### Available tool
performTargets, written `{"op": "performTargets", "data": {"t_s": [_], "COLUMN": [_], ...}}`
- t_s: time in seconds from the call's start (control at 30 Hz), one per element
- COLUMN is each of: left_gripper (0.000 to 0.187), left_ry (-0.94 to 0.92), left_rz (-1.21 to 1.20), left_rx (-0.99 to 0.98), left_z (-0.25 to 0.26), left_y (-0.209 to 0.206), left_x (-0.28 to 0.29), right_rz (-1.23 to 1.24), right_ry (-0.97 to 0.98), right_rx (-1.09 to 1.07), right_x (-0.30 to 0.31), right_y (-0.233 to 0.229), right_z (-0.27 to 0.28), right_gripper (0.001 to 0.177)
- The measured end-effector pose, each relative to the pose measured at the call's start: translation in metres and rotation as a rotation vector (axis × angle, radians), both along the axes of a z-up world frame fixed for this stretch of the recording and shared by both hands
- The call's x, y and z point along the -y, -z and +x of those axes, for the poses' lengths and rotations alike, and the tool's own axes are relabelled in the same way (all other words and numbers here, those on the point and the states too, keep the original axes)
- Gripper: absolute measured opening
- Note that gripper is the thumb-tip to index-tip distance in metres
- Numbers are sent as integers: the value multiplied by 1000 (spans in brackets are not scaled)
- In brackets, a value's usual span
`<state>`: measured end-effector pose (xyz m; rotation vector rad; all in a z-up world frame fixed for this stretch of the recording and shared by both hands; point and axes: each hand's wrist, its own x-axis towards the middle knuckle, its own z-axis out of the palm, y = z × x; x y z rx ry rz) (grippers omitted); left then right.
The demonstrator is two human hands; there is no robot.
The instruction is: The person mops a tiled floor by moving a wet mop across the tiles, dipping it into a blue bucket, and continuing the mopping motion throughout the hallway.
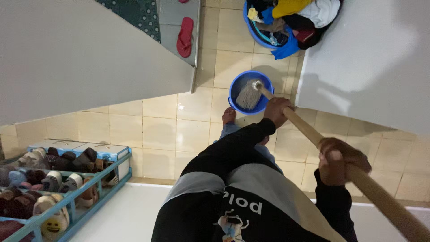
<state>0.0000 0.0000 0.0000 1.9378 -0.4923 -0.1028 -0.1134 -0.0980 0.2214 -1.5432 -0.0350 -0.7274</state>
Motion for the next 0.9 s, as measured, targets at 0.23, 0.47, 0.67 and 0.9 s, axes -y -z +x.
{"op": "performTargets", "data": {"t_s": [0.23,0.47,0.67,0.9], "left_gripper": [29,33,26,26], "left_ry": [105,128,-42,190], "left_rz": [46,214,-21,299], "left_rx": [-61,-73,21,-170], "left_z": [-46,-27,-11,-64], "left_y": [34,10,26,30], "left_x": [7,7,27,-5], "right_rz": [74,124,30,104], "right_ry": [-12,-55,-98,-103], "right_rx": [-108,-47,36,-231], "right_x": [4,7,16,8], "right_y": [-17,-18,-16,-20], "right_z": [8,13,8,7], "right_gripper": [30,33,26,29]}}
